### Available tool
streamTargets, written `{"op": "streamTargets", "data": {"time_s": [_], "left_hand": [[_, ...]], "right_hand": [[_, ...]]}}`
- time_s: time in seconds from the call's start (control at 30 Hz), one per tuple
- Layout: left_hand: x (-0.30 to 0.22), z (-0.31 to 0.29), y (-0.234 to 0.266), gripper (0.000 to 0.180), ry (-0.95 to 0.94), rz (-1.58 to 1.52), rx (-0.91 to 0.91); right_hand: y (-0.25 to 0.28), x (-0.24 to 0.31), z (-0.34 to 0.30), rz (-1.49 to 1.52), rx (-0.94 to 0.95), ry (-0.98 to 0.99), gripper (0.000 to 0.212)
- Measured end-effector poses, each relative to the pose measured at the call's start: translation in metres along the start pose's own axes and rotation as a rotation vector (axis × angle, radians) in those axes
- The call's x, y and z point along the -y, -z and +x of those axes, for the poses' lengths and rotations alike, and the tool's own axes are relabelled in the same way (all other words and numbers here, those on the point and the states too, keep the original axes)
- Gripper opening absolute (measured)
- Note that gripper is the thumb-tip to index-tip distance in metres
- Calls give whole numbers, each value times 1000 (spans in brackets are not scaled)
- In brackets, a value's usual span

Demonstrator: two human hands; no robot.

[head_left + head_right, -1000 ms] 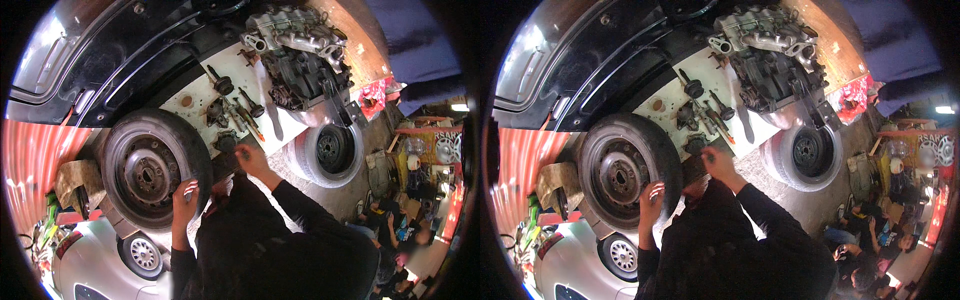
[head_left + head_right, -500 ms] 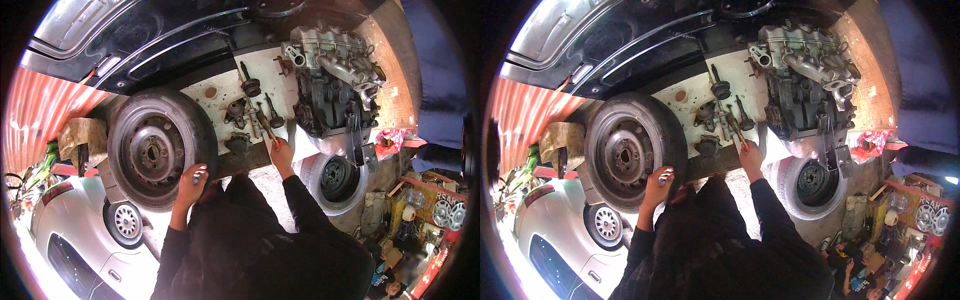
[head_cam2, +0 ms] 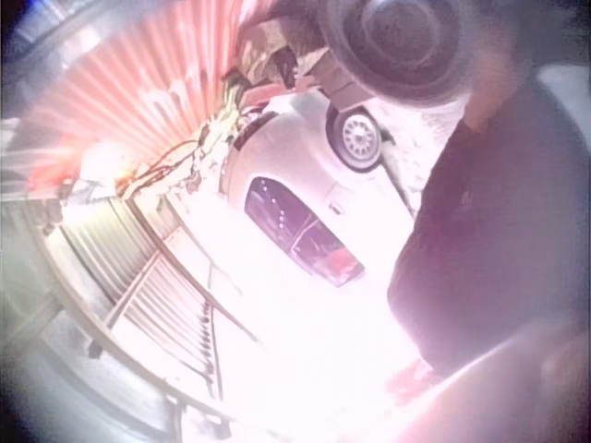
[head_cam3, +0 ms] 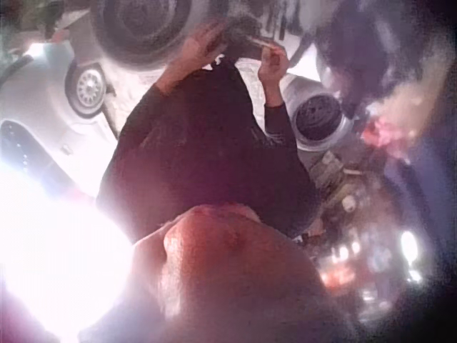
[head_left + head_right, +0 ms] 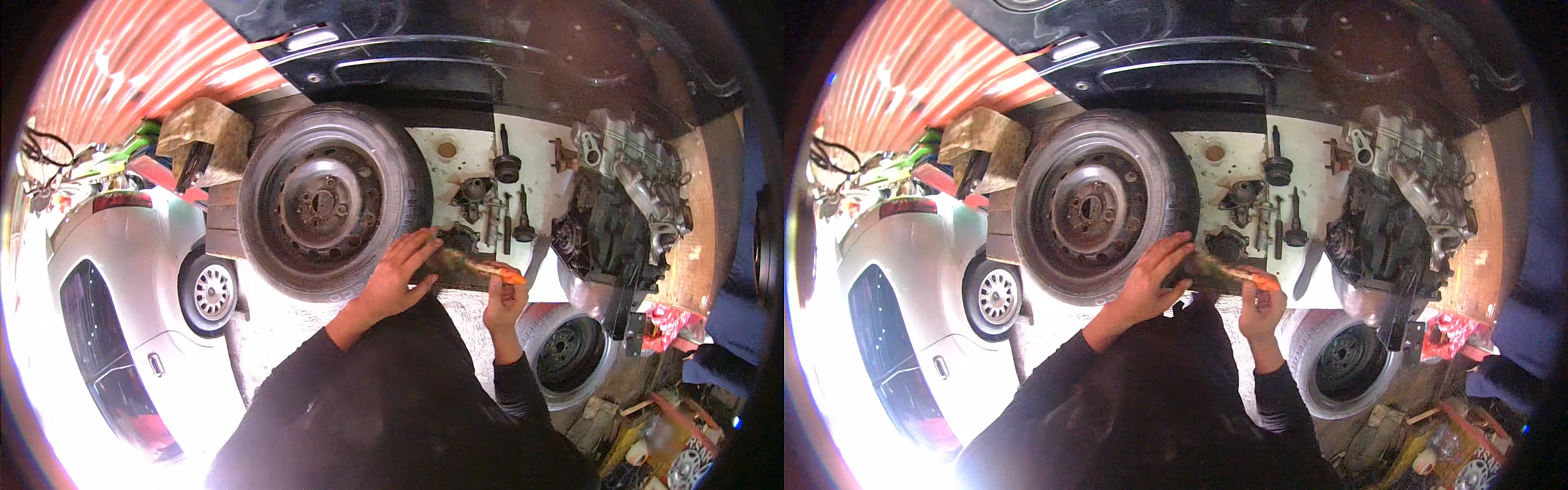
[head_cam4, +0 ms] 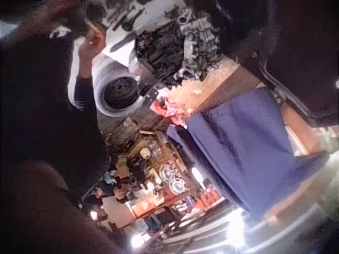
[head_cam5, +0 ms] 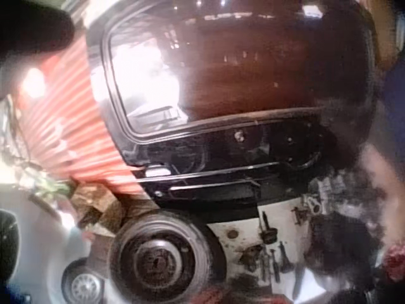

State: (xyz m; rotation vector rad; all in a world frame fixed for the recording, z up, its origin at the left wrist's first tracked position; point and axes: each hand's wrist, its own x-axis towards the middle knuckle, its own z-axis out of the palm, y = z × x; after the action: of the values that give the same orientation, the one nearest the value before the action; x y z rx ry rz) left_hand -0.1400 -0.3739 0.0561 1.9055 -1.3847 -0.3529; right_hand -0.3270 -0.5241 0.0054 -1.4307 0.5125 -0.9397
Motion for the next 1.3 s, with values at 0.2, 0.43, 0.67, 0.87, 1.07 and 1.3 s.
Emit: {"op": "streamTargets", "data": {"time_s": [0.2, 0.43, 0.67, 0.87, 1.07, 1.3], "left_hand": [[24, -27, 45, 56, 47, 71, -71], [236, -155, 140, 58, 523, 640, -639], [290, -180, 118, 55, 630, 578, -722], [268, -184, 141, 50, 607, 363, -682], [284, -189, 133, 54, 584, 244, -883], [297, -201, 153, 52, 519, 113, -869]], "right_hand": [[-39, -17, -12, 96, 35, -93, 19], [-83, -28, 16, 103, 47, -140, 24], [-184, -46, 75, -87, 195, -24, 28], [-307, -77, 107, -197, 446, 128, 22], [-421, -87, 128, -400, 409, 446, 19], [-448, -77, 96, -411, 827, 590, 14]]}}
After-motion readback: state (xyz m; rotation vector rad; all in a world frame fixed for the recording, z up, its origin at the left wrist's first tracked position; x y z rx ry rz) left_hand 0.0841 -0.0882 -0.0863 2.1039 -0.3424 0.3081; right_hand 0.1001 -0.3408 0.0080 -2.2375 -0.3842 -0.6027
